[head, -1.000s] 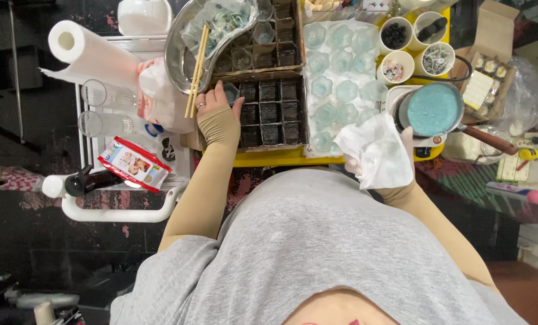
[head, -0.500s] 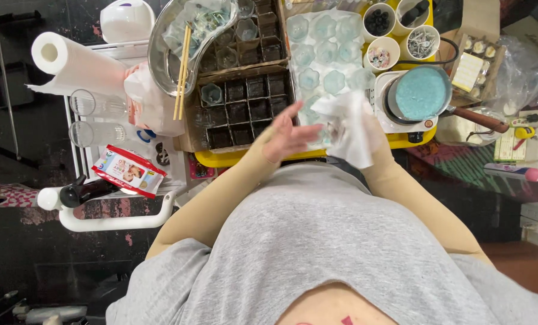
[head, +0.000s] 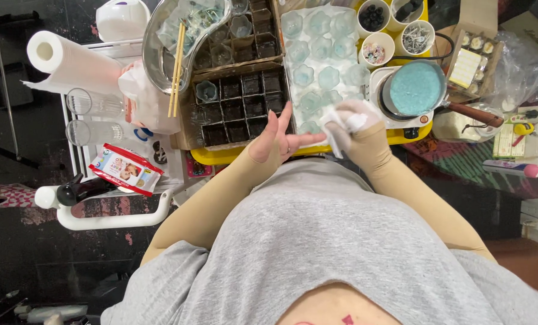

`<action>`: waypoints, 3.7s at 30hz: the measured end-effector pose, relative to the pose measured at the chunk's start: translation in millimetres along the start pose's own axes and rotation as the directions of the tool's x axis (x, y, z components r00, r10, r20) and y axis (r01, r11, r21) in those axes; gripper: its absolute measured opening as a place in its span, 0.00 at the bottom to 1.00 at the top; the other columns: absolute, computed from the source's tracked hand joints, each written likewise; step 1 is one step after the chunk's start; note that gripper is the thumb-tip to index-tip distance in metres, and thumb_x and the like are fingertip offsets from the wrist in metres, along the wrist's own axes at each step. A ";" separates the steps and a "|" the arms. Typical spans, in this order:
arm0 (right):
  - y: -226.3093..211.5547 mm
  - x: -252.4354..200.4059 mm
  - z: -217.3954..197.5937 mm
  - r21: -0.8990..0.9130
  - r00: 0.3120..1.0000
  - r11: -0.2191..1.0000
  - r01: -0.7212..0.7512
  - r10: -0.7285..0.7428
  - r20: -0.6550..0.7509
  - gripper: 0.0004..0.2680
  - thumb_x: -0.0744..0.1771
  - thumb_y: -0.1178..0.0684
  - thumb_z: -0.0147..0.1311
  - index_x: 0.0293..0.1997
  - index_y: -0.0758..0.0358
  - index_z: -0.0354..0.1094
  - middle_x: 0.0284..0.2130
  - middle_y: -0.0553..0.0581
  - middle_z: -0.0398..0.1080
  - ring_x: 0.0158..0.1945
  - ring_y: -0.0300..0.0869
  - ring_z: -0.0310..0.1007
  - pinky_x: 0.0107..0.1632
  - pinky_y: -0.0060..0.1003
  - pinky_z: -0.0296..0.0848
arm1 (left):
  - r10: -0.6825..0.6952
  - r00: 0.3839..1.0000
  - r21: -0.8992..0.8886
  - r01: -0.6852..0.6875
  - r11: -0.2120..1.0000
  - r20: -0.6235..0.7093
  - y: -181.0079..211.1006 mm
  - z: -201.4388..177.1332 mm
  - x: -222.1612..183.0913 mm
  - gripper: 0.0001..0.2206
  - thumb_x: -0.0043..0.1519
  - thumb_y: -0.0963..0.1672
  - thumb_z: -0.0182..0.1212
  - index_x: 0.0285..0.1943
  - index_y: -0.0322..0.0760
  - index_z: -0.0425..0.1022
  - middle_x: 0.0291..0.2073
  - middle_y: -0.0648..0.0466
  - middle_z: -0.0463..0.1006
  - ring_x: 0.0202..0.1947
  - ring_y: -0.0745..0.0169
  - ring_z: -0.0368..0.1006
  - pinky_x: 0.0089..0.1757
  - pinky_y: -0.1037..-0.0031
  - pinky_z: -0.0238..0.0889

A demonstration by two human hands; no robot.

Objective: Wiping and organizing small glass containers at a workbench in a candle studio.

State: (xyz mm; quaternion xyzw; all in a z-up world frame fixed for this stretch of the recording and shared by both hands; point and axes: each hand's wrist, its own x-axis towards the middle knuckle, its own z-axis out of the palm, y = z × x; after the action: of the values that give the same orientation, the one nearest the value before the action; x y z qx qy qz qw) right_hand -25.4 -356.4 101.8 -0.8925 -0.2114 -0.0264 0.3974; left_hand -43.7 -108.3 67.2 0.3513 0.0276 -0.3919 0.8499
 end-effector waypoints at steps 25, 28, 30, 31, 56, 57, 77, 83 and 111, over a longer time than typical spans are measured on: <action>-26.7 5.4 -24.4 0.633 0.821 0.526 -0.567 0.420 0.387 0.09 0.67 0.60 0.53 0.51 0.70 0.75 0.43 0.54 0.78 0.45 0.35 0.75 0.48 0.31 0.72 | 0.442 0.831 0.488 -0.248 0.837 -0.337 -28.4 35.6 14.4 0.20 0.70 0.49 0.59 0.61 0.26 0.73 0.49 0.50 0.82 0.49 0.68 0.75 0.51 0.75 0.69; -31.4 12.1 -23.1 0.714 0.872 0.511 -0.479 0.368 0.322 0.11 0.65 0.61 0.54 0.51 0.69 0.73 0.43 0.52 0.78 0.45 0.33 0.75 0.49 0.30 0.73 | 0.467 0.845 0.570 -0.256 0.781 -0.260 -16.4 47.7 7.8 0.23 0.67 0.49 0.63 0.62 0.26 0.69 0.50 0.48 0.80 0.51 0.66 0.74 0.52 0.74 0.69; -33.0 15.1 -21.5 0.672 0.863 0.551 -0.495 0.405 0.303 0.10 0.65 0.60 0.57 0.50 0.68 0.73 0.41 0.53 0.78 0.41 0.34 0.74 0.44 0.30 0.73 | 0.507 0.842 0.585 -0.322 0.745 -0.182 -10.6 56.1 4.2 0.28 0.61 0.47 0.70 0.65 0.26 0.64 0.53 0.47 0.78 0.54 0.64 0.74 0.53 0.73 0.69; -27.7 13.4 -17.3 0.671 0.862 0.551 -0.496 0.403 0.306 0.10 0.65 0.60 0.57 0.50 0.68 0.73 0.41 0.53 0.78 0.41 0.34 0.74 0.44 0.30 0.73 | 0.509 0.841 0.584 -0.322 0.745 -0.185 -13.3 53.5 3.1 0.28 0.61 0.47 0.70 0.65 0.26 0.64 0.53 0.47 0.78 0.54 0.64 0.74 0.53 0.73 0.69; -14.7 46.8 57.7 0.584 0.814 0.676 -0.450 0.042 0.579 0.07 0.64 0.67 0.47 0.36 0.64 0.72 0.47 0.54 0.75 0.49 0.37 0.73 0.55 0.33 0.70 | 0.361 0.932 0.695 -0.244 0.677 -0.025 33.9 -25.7 -97.9 0.13 0.64 0.37 0.57 0.57 0.36 0.78 0.54 0.56 0.70 0.55 0.62 0.69 0.56 0.71 0.62; -25.0 51.5 55.7 0.560 0.798 0.711 -0.425 0.002 0.603 0.07 0.64 0.66 0.48 0.38 0.63 0.73 0.50 0.55 0.74 0.52 0.37 0.72 0.57 0.33 0.69 | 0.386 0.920 0.753 -0.208 0.625 -0.066 27.2 -35.5 -99.8 0.11 0.68 0.39 0.56 0.57 0.37 0.79 0.53 0.55 0.72 0.53 0.60 0.70 0.54 0.71 0.63; -126.6 164.4 202.6 -0.024 0.837 0.867 0.497 -0.472 0.276 0.16 0.63 0.53 0.66 0.58 0.55 0.72 0.64 0.62 0.63 0.67 0.58 0.60 0.64 0.57 0.57 | 0.831 0.494 0.884 0.228 -0.408 0.256 -70.8 -144.7 -135.6 0.12 0.54 0.41 0.68 0.47 0.47 0.78 0.45 0.58 0.74 0.45 0.55 0.70 0.46 0.61 0.62; -103.5 140.3 168.8 -0.032 0.901 0.920 0.390 -0.374 0.221 0.13 0.66 0.51 0.64 0.57 0.56 0.73 0.63 0.61 0.65 0.66 0.57 0.63 0.65 0.55 0.58 | 0.788 0.565 0.808 0.329 -0.488 0.246 -52.6 -118.7 -136.6 0.15 0.53 0.44 0.67 0.50 0.47 0.80 0.50 0.63 0.77 0.49 0.60 0.66 0.48 0.65 0.53; -8.3 39.9 111.8 -0.756 0.975 0.650 0.077 0.110 0.194 0.10 0.61 0.46 0.63 0.35 0.62 0.78 0.78 0.73 0.45 0.79 0.68 0.36 0.73 0.70 0.30 | 0.826 0.428 0.810 0.291 -0.509 0.366 -53.5 -120.6 -132.3 0.09 0.60 0.49 0.71 0.47 0.60 0.78 0.50 0.59 0.60 0.54 0.60 0.58 0.53 0.61 0.44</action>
State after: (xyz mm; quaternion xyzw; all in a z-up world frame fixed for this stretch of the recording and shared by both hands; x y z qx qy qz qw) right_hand -6.0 -256.7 39.9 -0.9756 -0.2160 -0.0089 -0.0385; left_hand -144.2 28.0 -11.5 0.9293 -0.1259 0.3076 0.1612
